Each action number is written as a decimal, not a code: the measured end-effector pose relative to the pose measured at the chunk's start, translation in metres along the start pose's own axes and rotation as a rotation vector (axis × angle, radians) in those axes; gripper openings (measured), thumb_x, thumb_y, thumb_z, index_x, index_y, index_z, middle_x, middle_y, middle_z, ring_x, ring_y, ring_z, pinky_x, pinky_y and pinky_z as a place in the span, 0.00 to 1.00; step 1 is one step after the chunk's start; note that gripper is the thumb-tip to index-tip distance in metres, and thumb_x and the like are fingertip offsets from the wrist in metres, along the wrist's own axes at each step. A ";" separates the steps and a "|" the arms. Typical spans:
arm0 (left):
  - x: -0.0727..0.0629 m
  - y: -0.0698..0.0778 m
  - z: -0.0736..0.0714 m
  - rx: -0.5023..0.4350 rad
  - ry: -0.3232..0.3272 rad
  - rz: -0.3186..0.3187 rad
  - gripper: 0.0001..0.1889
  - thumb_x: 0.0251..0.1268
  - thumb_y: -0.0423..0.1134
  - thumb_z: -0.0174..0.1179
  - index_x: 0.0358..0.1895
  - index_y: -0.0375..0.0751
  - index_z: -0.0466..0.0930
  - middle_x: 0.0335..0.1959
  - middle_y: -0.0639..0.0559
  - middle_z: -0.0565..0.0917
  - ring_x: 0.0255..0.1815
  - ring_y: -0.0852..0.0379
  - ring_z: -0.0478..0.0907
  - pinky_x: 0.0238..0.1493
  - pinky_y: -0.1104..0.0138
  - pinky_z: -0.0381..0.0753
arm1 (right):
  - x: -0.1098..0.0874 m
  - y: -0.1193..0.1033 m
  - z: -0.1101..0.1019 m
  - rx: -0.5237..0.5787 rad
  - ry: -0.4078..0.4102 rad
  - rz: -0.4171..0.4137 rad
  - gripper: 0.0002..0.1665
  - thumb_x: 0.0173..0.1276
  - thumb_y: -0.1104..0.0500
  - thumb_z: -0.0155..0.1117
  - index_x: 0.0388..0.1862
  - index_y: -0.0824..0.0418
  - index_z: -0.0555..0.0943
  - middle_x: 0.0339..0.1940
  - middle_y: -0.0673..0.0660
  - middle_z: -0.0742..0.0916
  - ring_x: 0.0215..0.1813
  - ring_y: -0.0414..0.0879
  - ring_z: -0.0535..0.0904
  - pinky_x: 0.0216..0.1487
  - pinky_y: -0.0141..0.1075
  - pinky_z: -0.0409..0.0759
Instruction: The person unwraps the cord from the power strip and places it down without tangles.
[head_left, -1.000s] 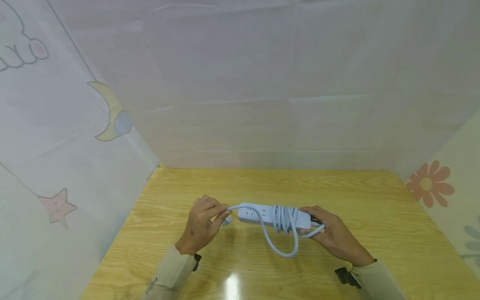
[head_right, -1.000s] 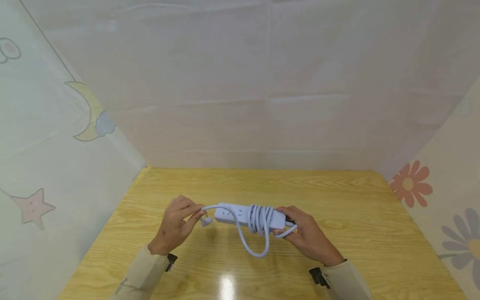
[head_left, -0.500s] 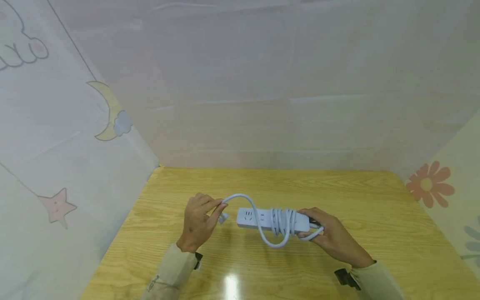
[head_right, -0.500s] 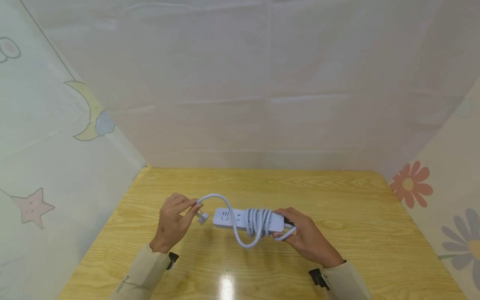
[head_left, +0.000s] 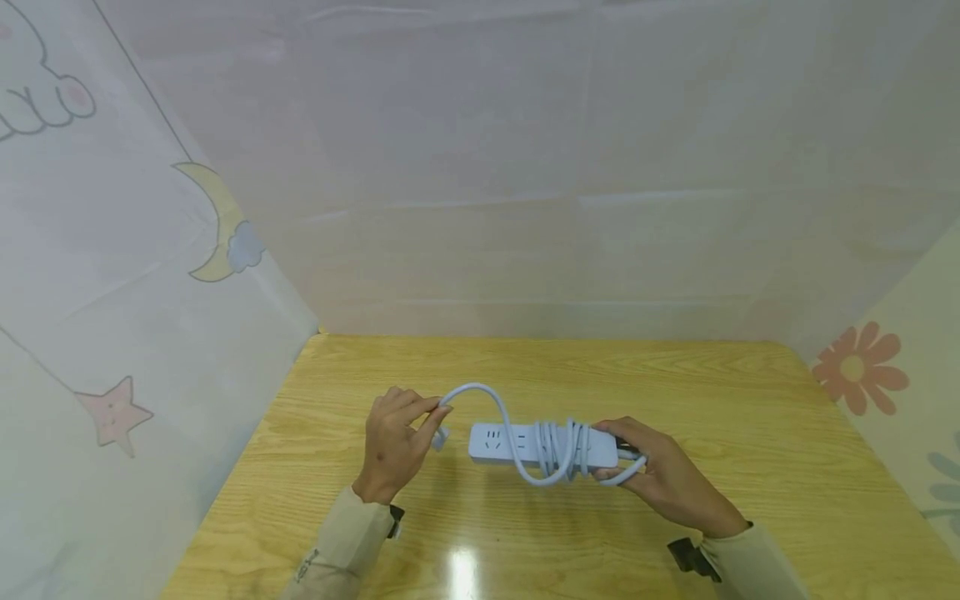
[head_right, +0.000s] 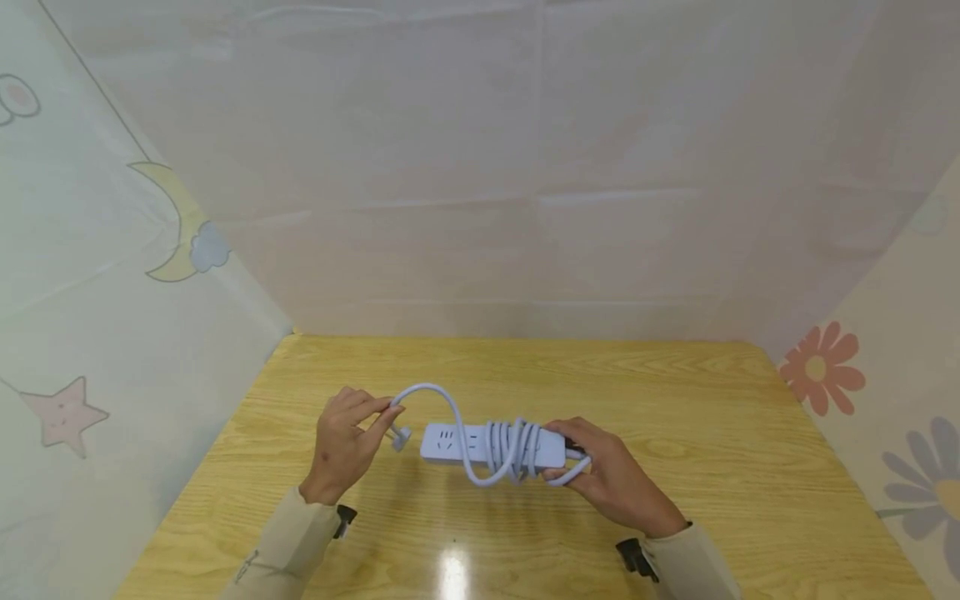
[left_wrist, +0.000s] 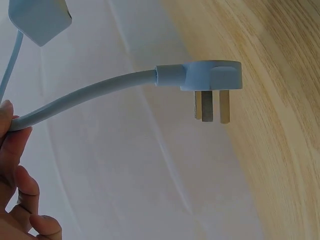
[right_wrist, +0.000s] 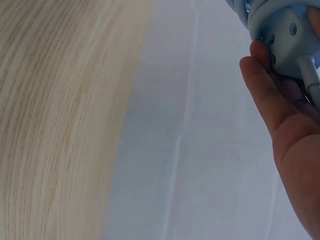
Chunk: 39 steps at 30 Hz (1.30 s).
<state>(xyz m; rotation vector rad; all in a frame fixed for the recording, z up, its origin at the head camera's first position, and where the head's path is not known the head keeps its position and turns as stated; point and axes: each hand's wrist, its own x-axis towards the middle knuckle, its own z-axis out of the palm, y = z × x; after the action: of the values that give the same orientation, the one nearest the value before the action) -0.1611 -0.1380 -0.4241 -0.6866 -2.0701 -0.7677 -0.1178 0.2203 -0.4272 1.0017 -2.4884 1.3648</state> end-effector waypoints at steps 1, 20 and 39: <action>0.000 0.000 0.000 0.003 -0.002 -0.002 0.10 0.46 0.33 0.78 0.33 0.36 0.90 0.22 0.55 0.83 0.25 0.58 0.72 0.29 0.66 0.63 | 0.000 0.000 0.000 -0.001 0.002 0.001 0.30 0.65 0.66 0.71 0.65 0.56 0.75 0.51 0.49 0.83 0.46 0.41 0.80 0.42 0.35 0.81; -0.005 -0.002 0.003 0.046 -0.055 -0.098 0.08 0.47 0.36 0.78 0.31 0.38 0.90 0.23 0.55 0.85 0.25 0.56 0.74 0.29 0.66 0.65 | -0.003 -0.001 0.001 0.024 0.010 -0.004 0.31 0.65 0.68 0.70 0.66 0.58 0.74 0.52 0.52 0.83 0.47 0.42 0.81 0.42 0.35 0.82; -0.005 -0.002 0.003 0.042 -0.114 -0.220 0.05 0.54 0.31 0.75 0.30 0.34 0.88 0.23 0.49 0.85 0.23 0.55 0.81 0.28 0.61 0.80 | -0.003 -0.001 0.001 0.085 -0.008 -0.053 0.32 0.64 0.71 0.69 0.67 0.61 0.73 0.55 0.56 0.83 0.51 0.43 0.82 0.44 0.36 0.83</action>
<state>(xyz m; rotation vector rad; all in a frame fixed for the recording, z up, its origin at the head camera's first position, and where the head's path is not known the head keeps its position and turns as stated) -0.1616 -0.1384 -0.4303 -0.4942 -2.2857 -0.8204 -0.1151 0.2209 -0.4281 1.0831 -2.4094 1.4652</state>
